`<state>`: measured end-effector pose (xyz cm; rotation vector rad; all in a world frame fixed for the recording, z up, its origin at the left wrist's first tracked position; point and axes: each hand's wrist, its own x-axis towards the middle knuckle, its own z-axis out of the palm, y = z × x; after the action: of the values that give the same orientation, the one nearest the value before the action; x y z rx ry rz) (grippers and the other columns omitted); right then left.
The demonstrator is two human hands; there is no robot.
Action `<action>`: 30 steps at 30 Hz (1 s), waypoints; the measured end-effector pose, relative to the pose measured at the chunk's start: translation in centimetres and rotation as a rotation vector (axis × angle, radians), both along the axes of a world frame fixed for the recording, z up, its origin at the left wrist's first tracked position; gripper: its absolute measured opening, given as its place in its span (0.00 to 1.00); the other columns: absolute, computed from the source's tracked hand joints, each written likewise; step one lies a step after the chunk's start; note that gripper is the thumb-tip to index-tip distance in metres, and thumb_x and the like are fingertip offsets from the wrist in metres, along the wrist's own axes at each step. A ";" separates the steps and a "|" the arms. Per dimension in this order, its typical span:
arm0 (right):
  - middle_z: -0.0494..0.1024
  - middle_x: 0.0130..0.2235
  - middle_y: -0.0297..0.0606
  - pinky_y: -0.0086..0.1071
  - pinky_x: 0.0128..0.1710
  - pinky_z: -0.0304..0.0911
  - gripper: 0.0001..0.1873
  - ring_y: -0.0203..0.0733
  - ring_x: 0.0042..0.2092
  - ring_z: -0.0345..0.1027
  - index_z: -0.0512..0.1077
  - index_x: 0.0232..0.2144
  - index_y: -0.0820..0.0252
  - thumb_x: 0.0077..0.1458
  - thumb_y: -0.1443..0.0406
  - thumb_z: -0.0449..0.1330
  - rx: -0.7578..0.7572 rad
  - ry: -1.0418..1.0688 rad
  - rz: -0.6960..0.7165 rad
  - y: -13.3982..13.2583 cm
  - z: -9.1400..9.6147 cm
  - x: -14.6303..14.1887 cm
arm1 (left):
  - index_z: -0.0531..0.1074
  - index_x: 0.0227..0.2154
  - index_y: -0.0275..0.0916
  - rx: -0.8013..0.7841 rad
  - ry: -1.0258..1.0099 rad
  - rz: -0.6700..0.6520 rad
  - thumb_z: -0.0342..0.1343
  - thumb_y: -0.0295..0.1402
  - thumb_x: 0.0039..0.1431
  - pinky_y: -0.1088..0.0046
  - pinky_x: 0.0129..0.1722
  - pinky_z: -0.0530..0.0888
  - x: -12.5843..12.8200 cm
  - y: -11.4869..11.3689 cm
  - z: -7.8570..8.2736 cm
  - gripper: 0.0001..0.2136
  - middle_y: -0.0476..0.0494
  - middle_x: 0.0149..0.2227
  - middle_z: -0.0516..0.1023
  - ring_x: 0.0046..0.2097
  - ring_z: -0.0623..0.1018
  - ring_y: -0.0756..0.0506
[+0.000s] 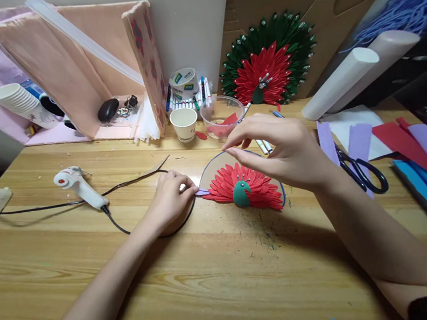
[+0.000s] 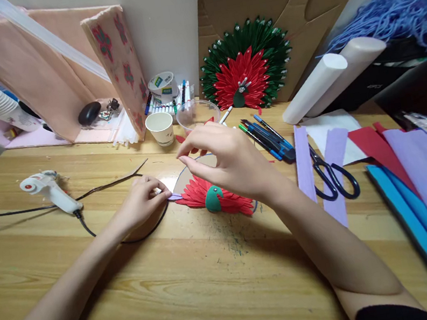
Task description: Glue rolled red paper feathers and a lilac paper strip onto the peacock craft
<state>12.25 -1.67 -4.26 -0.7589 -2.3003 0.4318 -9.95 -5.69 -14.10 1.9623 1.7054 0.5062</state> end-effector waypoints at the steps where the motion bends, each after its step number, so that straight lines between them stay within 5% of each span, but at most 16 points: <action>1: 0.75 0.33 0.36 0.33 0.36 0.63 0.06 0.37 0.34 0.67 0.72 0.32 0.58 0.55 0.67 0.54 0.002 -0.001 0.000 0.0 0.0 0.0 | 0.74 0.28 0.40 0.018 0.012 -0.013 0.55 0.37 0.54 0.63 0.43 0.64 0.0 -0.1 0.0 0.07 0.44 0.34 0.70 0.42 0.66 0.42; 12: 0.75 0.33 0.36 0.34 0.37 0.62 0.06 0.38 0.34 0.67 0.72 0.32 0.58 0.56 0.66 0.54 0.014 -0.010 0.019 -0.1 0.0 0.0 | 0.72 0.29 0.39 0.336 0.204 -0.211 0.52 0.30 0.57 0.61 0.43 0.64 0.2 0.6 -0.1 0.05 0.41 0.41 0.65 0.45 0.62 0.41; 25: 0.75 0.35 0.37 0.35 0.38 0.61 0.07 0.39 0.37 0.66 0.72 0.33 0.57 0.56 0.67 0.54 -0.005 -0.054 0.034 -0.2 0.2 -0.1 | 0.72 0.30 0.39 0.283 0.183 -0.248 0.52 0.34 0.57 0.62 0.45 0.61 0.6 0.4 0.0 0.06 0.42 0.43 0.66 0.45 0.62 0.42; 30: 0.74 0.33 0.39 0.33 0.37 0.59 0.04 0.40 0.37 0.65 0.72 0.30 0.61 0.54 0.69 0.56 -0.113 -0.379 0.216 -0.1 -2.3 -1.3 | 0.72 0.30 0.39 0.279 0.183 -0.248 0.54 0.36 0.56 0.64 0.45 0.61 0.4 0.5 -0.1 0.06 0.43 0.41 0.68 0.45 0.63 0.43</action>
<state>10.93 -1.82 -6.56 -0.6952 -2.7478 0.5588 -9.59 -5.15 -14.22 2.4472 1.5292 0.5079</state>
